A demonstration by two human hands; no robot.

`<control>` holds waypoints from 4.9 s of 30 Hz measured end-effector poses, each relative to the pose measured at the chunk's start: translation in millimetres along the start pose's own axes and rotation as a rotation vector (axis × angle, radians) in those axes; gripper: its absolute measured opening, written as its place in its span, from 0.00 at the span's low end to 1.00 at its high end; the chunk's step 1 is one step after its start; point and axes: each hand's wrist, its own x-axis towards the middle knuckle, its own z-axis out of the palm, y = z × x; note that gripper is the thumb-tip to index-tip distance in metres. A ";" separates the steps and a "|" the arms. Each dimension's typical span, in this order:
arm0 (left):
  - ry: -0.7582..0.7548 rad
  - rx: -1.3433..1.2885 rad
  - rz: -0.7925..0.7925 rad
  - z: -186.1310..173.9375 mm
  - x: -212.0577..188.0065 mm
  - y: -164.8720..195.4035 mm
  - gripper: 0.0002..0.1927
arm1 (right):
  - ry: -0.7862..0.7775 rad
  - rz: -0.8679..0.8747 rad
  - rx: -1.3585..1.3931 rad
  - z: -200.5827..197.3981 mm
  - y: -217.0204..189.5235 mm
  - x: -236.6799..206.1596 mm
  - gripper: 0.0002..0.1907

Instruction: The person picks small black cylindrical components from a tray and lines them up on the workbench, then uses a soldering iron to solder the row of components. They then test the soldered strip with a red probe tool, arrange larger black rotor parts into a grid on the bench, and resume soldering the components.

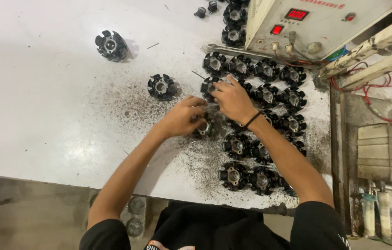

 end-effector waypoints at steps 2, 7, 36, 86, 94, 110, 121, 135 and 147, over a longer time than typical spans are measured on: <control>-0.026 0.062 0.015 12.6 6.0 5.4 0.16 | 0.033 -0.025 -0.023 -6.4 -9.2 -2.2 0.13; 0.165 -0.068 -0.070 6.6 -5.5 -7.2 0.15 | -0.080 0.053 0.184 -17.1 -58.8 -45.4 0.21; -0.050 -0.028 -0.121 -6.0 -8.1 25.1 0.22 | -0.055 0.078 -0.068 -5.2 -148.2 -108.5 0.27; 0.036 -0.051 -0.192 39.1 -132.7 147.6 0.24 | -0.057 -0.038 0.042 -39.2 -124.7 -118.3 0.16; 0.245 0.221 -0.235 -24.0 -71.6 63.7 0.31 | 0.085 0.018 0.116 -49.4 -92.9 -82.4 0.15; 0.441 0.391 -0.450 -55.0 -181.5 70.3 0.25 | -0.033 -0.352 0.193 15.0 -101.6 53.1 0.23; 0.699 0.223 -0.869 31.5 -262.5 148.1 0.06 | 0.035 -0.092 -0.150 20.9 -140.3 20.3 0.42; 0.625 0.015 -0.460 -81.8 -252.1 240.0 0.05 | 0.423 -0.777 0.181 -86.4 -238.3 -57.3 0.18; 0.347 -0.275 -0.632 -62.8 -257.2 187.5 0.08 | 0.431 -0.087 -0.019 -195.0 -104.4 -218.2 0.12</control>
